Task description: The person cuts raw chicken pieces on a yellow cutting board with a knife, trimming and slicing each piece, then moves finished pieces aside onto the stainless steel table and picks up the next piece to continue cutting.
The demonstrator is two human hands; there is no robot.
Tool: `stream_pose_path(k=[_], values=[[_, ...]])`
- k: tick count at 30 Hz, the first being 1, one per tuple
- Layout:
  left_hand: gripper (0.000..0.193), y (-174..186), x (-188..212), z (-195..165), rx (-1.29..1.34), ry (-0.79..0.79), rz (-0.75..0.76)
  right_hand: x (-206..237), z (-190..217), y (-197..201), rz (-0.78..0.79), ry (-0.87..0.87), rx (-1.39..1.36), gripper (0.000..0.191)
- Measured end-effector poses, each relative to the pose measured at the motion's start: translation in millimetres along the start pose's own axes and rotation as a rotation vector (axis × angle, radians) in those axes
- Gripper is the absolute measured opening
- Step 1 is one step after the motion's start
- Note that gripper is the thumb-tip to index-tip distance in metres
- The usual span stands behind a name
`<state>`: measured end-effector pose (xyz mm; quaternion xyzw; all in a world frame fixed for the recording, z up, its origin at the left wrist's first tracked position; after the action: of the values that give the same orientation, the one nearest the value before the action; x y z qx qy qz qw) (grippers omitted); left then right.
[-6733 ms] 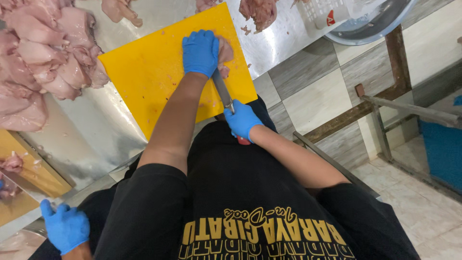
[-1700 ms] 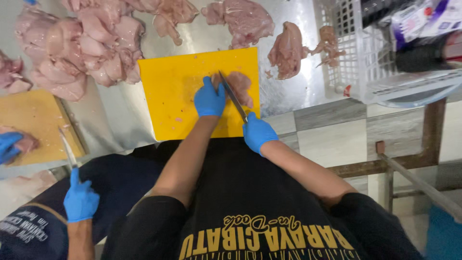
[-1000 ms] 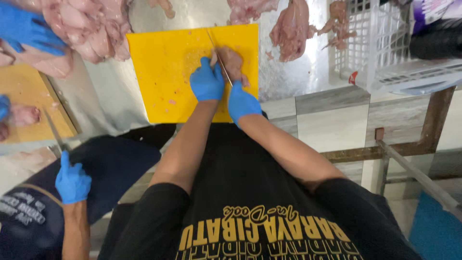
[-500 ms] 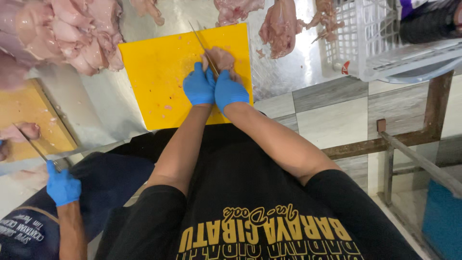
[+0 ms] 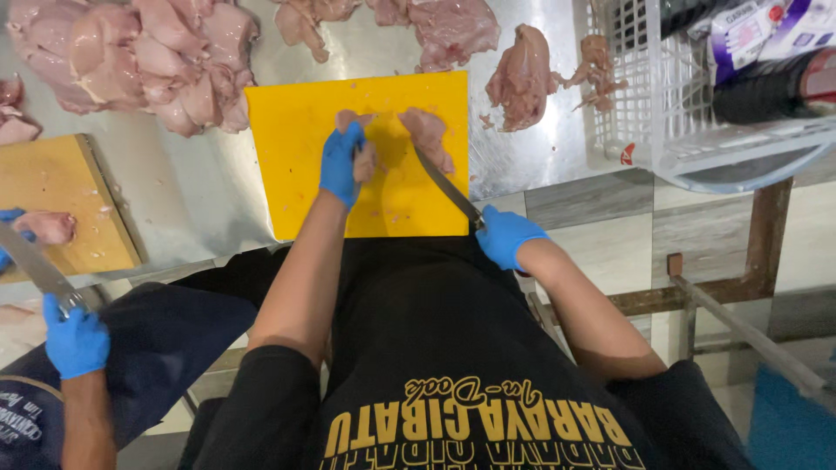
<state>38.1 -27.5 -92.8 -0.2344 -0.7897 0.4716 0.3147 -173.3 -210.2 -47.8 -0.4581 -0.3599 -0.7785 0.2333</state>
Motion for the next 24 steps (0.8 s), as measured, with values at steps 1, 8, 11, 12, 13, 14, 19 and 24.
stream_pose_path(k=[1,8,11,12,13,14,19,24], values=[[0.016,3.4,1.6,0.2,-0.061,0.021,-0.039,1.6,-5.0,2.5,0.055,-0.031,-0.029,0.04],[0.032,59.5,43.6,-36.0,-0.664,-0.144,-0.59,1.3,-5.6,19.8,0.122,-0.003,-0.101,0.037],[0.027,83.9,63.5,-47.4,-0.46,-0.236,-0.704,3.2,-3.9,26.2,0.084,0.024,-0.107,0.038],[0.028,87.1,67.3,-47.4,-0.509,-0.237,-0.707,5.3,-4.3,26.5,0.092,0.013,-0.147,0.038],[0.028,89.8,71.4,-48.3,-0.56,-0.242,-0.714,8.3,-3.7,26.9,0.103,0.007,-0.186,0.039],[0.028,89.6,73.5,-52.6,-0.615,-0.254,-0.72,11.6,-1.2,27.7,0.112,0.011,-0.201,0.04],[0.032,82.8,101.2,-83.6,-0.956,-0.469,-0.968,29.3,21.8,45.1,0.058,0.08,-0.255,0.059],[0.041,4.9,112.8,-85.0,-1.632,-0.699,-0.89,28.3,46.8,48.9,-0.018,0.116,-0.166,0.042]])
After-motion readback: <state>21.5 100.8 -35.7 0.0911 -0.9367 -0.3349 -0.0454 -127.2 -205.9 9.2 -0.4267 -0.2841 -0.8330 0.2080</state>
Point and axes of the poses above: each hand's wrist, its own x-axis away from the middle knuckle, its own y-axis out of the back of the hand, z = x × y, the point moved 10 cm from there along -x, towards the middle knuckle, and after that the axes turned 3 degrees about x, right-handed, at the moved point
